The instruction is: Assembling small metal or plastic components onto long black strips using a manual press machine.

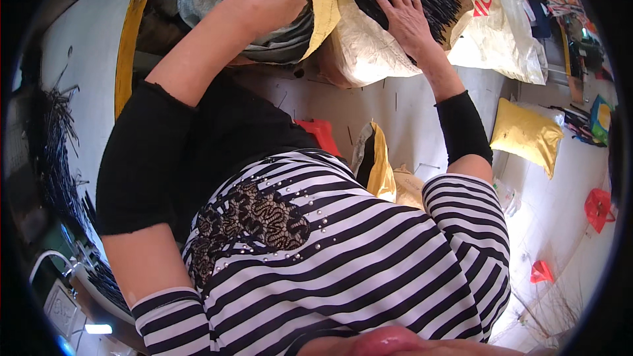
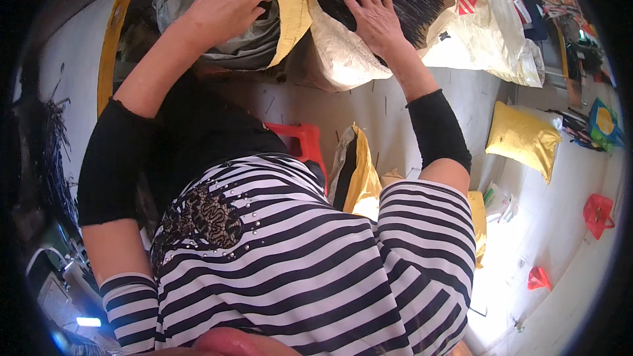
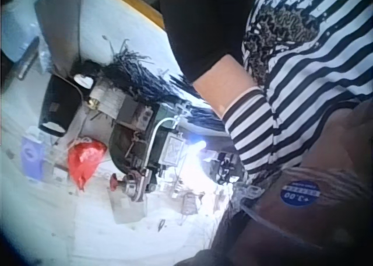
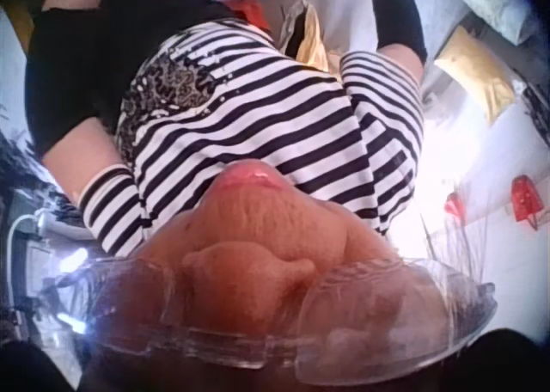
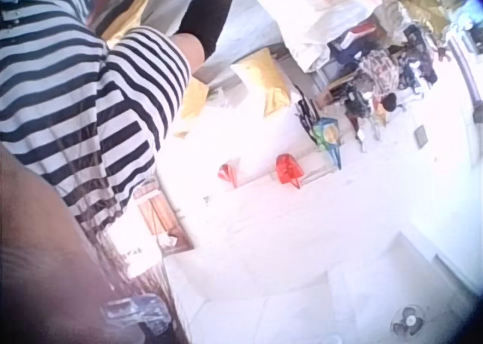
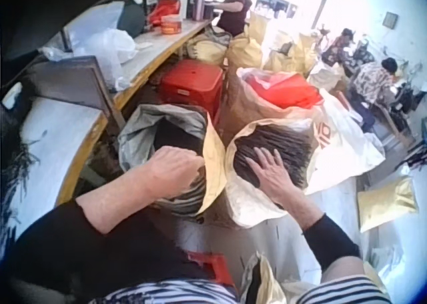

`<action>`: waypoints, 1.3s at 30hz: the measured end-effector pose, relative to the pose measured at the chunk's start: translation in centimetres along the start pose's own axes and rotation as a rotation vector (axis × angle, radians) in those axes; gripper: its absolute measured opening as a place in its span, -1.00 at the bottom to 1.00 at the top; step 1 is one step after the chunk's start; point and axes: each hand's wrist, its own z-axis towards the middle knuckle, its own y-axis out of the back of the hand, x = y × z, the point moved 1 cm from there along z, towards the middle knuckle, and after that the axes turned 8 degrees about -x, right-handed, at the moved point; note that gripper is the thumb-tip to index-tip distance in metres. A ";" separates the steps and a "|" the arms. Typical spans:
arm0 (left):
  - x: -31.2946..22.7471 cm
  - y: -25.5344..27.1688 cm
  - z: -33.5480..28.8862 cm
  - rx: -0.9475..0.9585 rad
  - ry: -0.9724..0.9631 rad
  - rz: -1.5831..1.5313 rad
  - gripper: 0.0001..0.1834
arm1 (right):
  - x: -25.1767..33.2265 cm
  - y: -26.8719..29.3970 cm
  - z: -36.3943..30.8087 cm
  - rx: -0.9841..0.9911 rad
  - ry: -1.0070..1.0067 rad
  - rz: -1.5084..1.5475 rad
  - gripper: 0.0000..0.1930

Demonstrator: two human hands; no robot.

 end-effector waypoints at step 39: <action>-10.6 19.5 -31.9 -0.084 0.783 -0.006 -0.87 | 38.1 21.2 22.3 -0.604 0.866 1.017 -0.52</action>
